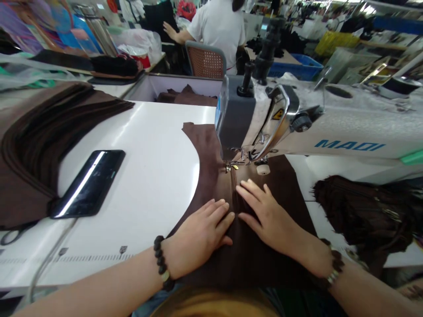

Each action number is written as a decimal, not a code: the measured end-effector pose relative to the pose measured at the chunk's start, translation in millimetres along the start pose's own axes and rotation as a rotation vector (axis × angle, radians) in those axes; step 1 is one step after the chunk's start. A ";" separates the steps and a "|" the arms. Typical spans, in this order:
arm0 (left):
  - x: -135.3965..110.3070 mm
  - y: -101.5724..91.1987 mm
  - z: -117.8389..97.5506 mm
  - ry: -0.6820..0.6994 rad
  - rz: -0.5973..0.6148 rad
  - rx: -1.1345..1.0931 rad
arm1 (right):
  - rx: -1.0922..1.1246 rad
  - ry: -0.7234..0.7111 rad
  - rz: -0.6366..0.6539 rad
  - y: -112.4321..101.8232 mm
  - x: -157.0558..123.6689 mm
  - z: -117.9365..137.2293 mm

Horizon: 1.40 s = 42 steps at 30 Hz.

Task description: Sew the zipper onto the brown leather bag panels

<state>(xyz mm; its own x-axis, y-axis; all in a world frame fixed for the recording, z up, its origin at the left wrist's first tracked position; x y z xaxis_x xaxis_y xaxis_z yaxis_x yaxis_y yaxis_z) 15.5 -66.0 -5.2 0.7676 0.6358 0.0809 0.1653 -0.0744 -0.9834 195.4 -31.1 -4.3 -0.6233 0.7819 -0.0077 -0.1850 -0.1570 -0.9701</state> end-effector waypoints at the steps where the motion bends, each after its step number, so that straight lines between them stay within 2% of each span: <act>1: -1.5 1.3 -1.8 -0.007 0.009 0.002 | -0.028 -0.029 0.023 2.8 -6.8 3.0; 5: -1.0 5.0 -0.8 -0.006 0.046 0.005 | -0.062 -0.110 0.038 8.6 -13.2 4.4; 14: 8.8 3.6 14.4 0.012 0.054 -0.038 | -0.044 -0.106 0.063 3.3 4.4 -6.8; 23: 21.6 -1.8 38.8 0.050 0.017 -0.046 | 0.014 -0.129 0.065 -2.7 30.1 -25.2; 34: 37.5 -5.8 61.1 0.034 0.044 -0.036 | 0.068 -0.168 -0.003 -5.6 51.8 -40.2; 42: 42.7 -10.2 69.6 0.045 0.052 -0.058 | 0.073 -0.291 -0.040 -5.7 51.8 -47.4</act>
Point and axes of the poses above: each hand's wrist, its own x-axis towards the middle knuckle, its own y-axis out of the palm, z = x × y, the point moved 2 cm from there along x, towards the middle knuckle, and after that the axes turned 7 degrees about z, right-handed, at the moved point
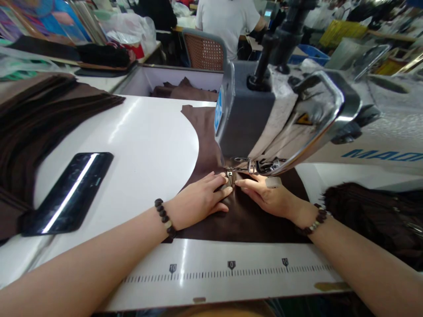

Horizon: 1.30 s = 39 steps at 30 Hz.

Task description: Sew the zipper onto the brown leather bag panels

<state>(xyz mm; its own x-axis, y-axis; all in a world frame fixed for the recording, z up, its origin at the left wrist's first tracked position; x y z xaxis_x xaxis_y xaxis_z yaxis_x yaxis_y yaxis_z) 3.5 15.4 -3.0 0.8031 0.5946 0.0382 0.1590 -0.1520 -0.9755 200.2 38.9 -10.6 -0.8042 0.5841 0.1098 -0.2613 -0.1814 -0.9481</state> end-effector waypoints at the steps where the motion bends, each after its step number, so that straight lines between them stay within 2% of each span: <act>1: -0.1 0.1 0.4 -0.001 -0.006 -0.003 | -0.008 -0.006 -0.002 -0.1 -0.4 -0.3; 15: 6.5 0.2 7.8 0.002 -0.003 0.046 | 0.065 0.000 0.045 -2.7 6.4 -8.2; 26: 12.1 -2.4 14.6 -0.003 -0.020 0.076 | 0.038 0.064 0.017 4.1 8.1 -23.1; 33: 11.2 -3.4 15.8 0.003 -0.041 0.060 | 0.047 0.037 -0.040 5.2 7.2 -25.4; 39: 11.4 -3.2 16.4 0.008 -0.039 0.057 | 0.004 0.005 -0.013 7.1 8.7 -25.7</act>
Point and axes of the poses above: each hand's wrist, its own x-axis towards the middle knuckle, its own y-axis out of the palm, z = x × y, the point moved 2 cm from there along x, towards the middle knuckle, and after that the axes turned 7 degrees about z, right-handed, at the moved point
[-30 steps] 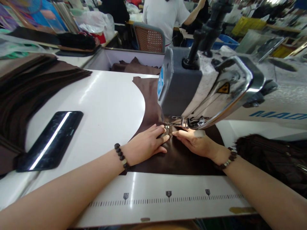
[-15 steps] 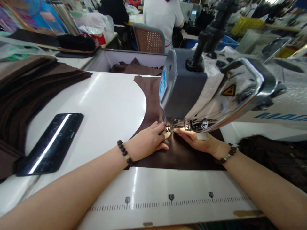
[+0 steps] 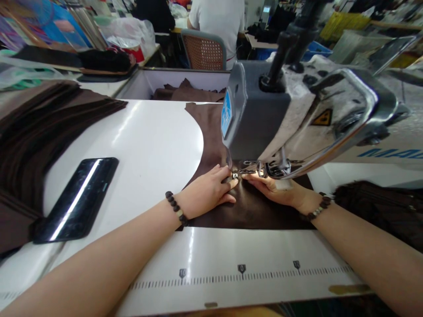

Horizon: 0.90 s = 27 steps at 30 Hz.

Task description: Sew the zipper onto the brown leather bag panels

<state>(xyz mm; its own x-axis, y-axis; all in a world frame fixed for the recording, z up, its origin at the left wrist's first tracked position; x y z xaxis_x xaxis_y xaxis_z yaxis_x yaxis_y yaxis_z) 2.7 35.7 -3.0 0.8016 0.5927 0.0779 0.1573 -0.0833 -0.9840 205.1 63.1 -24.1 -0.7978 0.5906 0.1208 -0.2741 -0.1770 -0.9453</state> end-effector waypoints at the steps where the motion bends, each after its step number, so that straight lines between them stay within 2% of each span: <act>1: 0.0 0.1 0.5 -0.006 0.005 0.000 | 0.007 -0.007 -0.006 -0.5 0.9 0.4; 4: -0.2 1.0 1.4 -0.012 0.013 -0.006 | 0.067 0.023 -0.030 -2.9 3.3 0.4; 7: -1.5 2.8 0.0 -0.006 -0.006 -0.013 | 0.086 0.126 -0.001 -5.2 3.6 -4.8; 11: -4.4 4.2 -1.6 -0.013 -0.015 0.009 | -0.011 0.319 0.006 -11.6 -0.1 -13.9; 13: -6.1 2.2 0.0 -0.012 0.014 0.027 | -0.089 0.398 -0.010 -14.7 -4.6 -8.5; 16: -8.6 -6.7 4.2 -0.033 0.036 0.034 | -0.295 0.526 0.000 -14.0 -17.3 22.9; 19: -9.0 -18.2 3.5 -0.083 0.023 -0.011 | -0.482 0.676 0.106 -6.2 -33.7 75.0; 21: -7.1 -22.6 -2.0 -0.116 0.017 -0.032 | -0.518 0.691 0.190 -1.7 -40.7 109.9; 23: -3.9 -22.3 -10.2 -0.146 0.016 -0.005 | -0.489 0.636 0.248 -1.8 -41.9 135.2; 25: -0.4 -17.7 -18.0 -0.184 0.023 0.052 | -0.415 0.611 0.277 -7.7 -37.7 144.6; 27: 2.1 -11.3 -23.3 -0.222 0.031 0.098 | -0.353 0.622 0.245 -16.6 -29.3 138.9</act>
Point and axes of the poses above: each hand's wrist, its own x-axis towards the middle knuckle, its own y-axis out of the palm, z = x × y, the point moved 2 cm from there along x, towards the middle knuckle, and after that the axes turned 7 degrees about z, right-handed, at the moved point
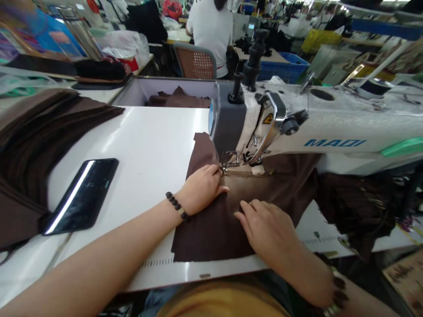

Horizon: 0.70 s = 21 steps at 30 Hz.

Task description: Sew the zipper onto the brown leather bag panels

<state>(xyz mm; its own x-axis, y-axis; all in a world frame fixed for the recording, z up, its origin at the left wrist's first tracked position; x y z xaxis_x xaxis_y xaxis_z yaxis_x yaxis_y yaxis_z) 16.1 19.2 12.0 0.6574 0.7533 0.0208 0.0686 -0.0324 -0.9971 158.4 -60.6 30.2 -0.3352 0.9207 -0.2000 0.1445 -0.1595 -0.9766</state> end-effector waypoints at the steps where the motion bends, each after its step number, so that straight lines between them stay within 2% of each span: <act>1: 0.5 2.9 -2.1 -0.014 0.000 0.014 | 0.030 0.002 -0.034 -3.7 7.7 -3.9; 4: 1.3 9.7 -5.0 -0.032 0.003 0.029 | 0.105 -0.035 -0.160 -4.3 34.8 -16.4; 8: 1.4 13.0 -6.0 -0.072 -0.002 0.009 | 0.189 -0.115 -0.144 16.0 58.8 -27.8; 12: 2.3 14.0 -8.7 -0.074 -0.003 -0.003 | 0.277 -0.179 -0.147 29.0 63.6 -36.6; 16: 1.3 18.0 -11.0 -0.070 -0.016 0.005 | 0.335 -0.210 -0.167 29.6 63.5 -39.1; 21: -5.9 27.5 -16.3 -0.064 -0.074 0.034 | 0.317 -0.181 -0.148 27.4 60.7 -34.9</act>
<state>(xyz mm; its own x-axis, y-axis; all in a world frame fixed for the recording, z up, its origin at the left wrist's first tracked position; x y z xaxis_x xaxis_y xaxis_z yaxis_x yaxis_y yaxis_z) 26.3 3.1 -14.4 0.6017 0.7935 0.0906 0.0891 0.0460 -0.9950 174.5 3.3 -5.9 -0.4941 0.8686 -0.0383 -0.2030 -0.1581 -0.9663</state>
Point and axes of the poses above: each hand's wrist, its own x-axis towards the middle knuckle, its own y-axis out of the palm, z = x × y, the point moved 2 cm from there along x, towards the middle knuckle, and after that the axes turned 7 degrees about z, right-handed, at the moved point
